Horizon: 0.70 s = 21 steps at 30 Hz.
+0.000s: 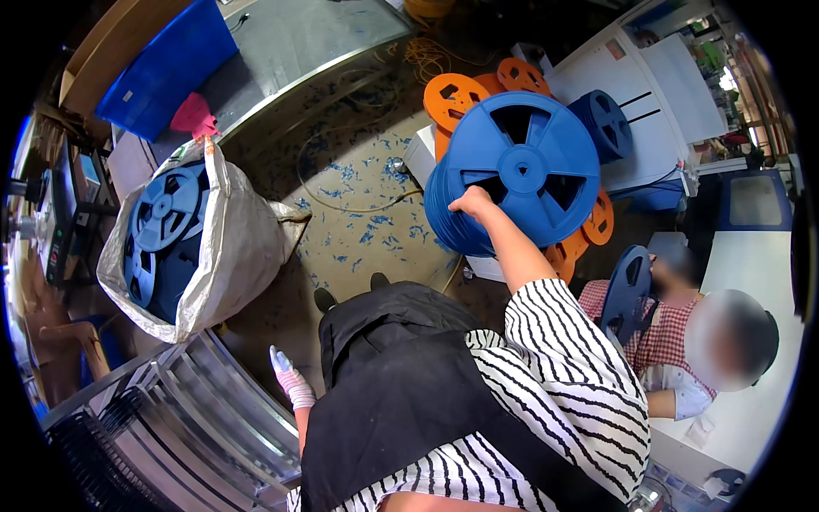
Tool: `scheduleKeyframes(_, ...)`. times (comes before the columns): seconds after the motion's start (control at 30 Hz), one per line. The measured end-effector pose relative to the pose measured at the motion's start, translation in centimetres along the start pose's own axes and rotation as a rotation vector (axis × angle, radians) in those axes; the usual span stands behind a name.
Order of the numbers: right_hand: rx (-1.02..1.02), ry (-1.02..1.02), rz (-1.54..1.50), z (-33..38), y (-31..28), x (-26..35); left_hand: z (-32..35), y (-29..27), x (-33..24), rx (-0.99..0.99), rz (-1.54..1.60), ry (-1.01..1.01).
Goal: The person repeatedly picks up blue plastic spools from a white sack and stacks them onto a metal rack. The person handles the spools one by one, aligning them carefully on the rack.
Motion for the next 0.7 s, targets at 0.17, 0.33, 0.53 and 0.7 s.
scheduleKeyframes(0.17,0.013,-0.063,0.042,2.8,-1.5,0.5,-1.0,-1.4,0.7,-0.005,-0.085,0.102)
scheduleKeyframes(0.33,-0.029,-0.026,-0.004,5.4,-2.9,-2.8,-1.1,1.0,-0.2,0.056,-0.107,0.107)
scheduleKeyframes(0.53,-0.125,-0.126,-0.171,9.9,-7.2,-2.8,-3.0,2.5,1.9,0.135,-0.162,0.086)
scheduleKeyframes(0.7,-0.095,-0.238,-0.395,10.5,-10.0,-4.6,-5.0,5.9,2.0,0.232,-0.131,0.085)
Point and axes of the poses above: each hand's wrist, its own z-axis away from the middle knuckle, its own y-axis out of the palm, x = y × z, the point moved 5 cm from there along -z, towards the middle knuckle, and after that the axes turned 11 degrees about z, right-handed, at the moved point
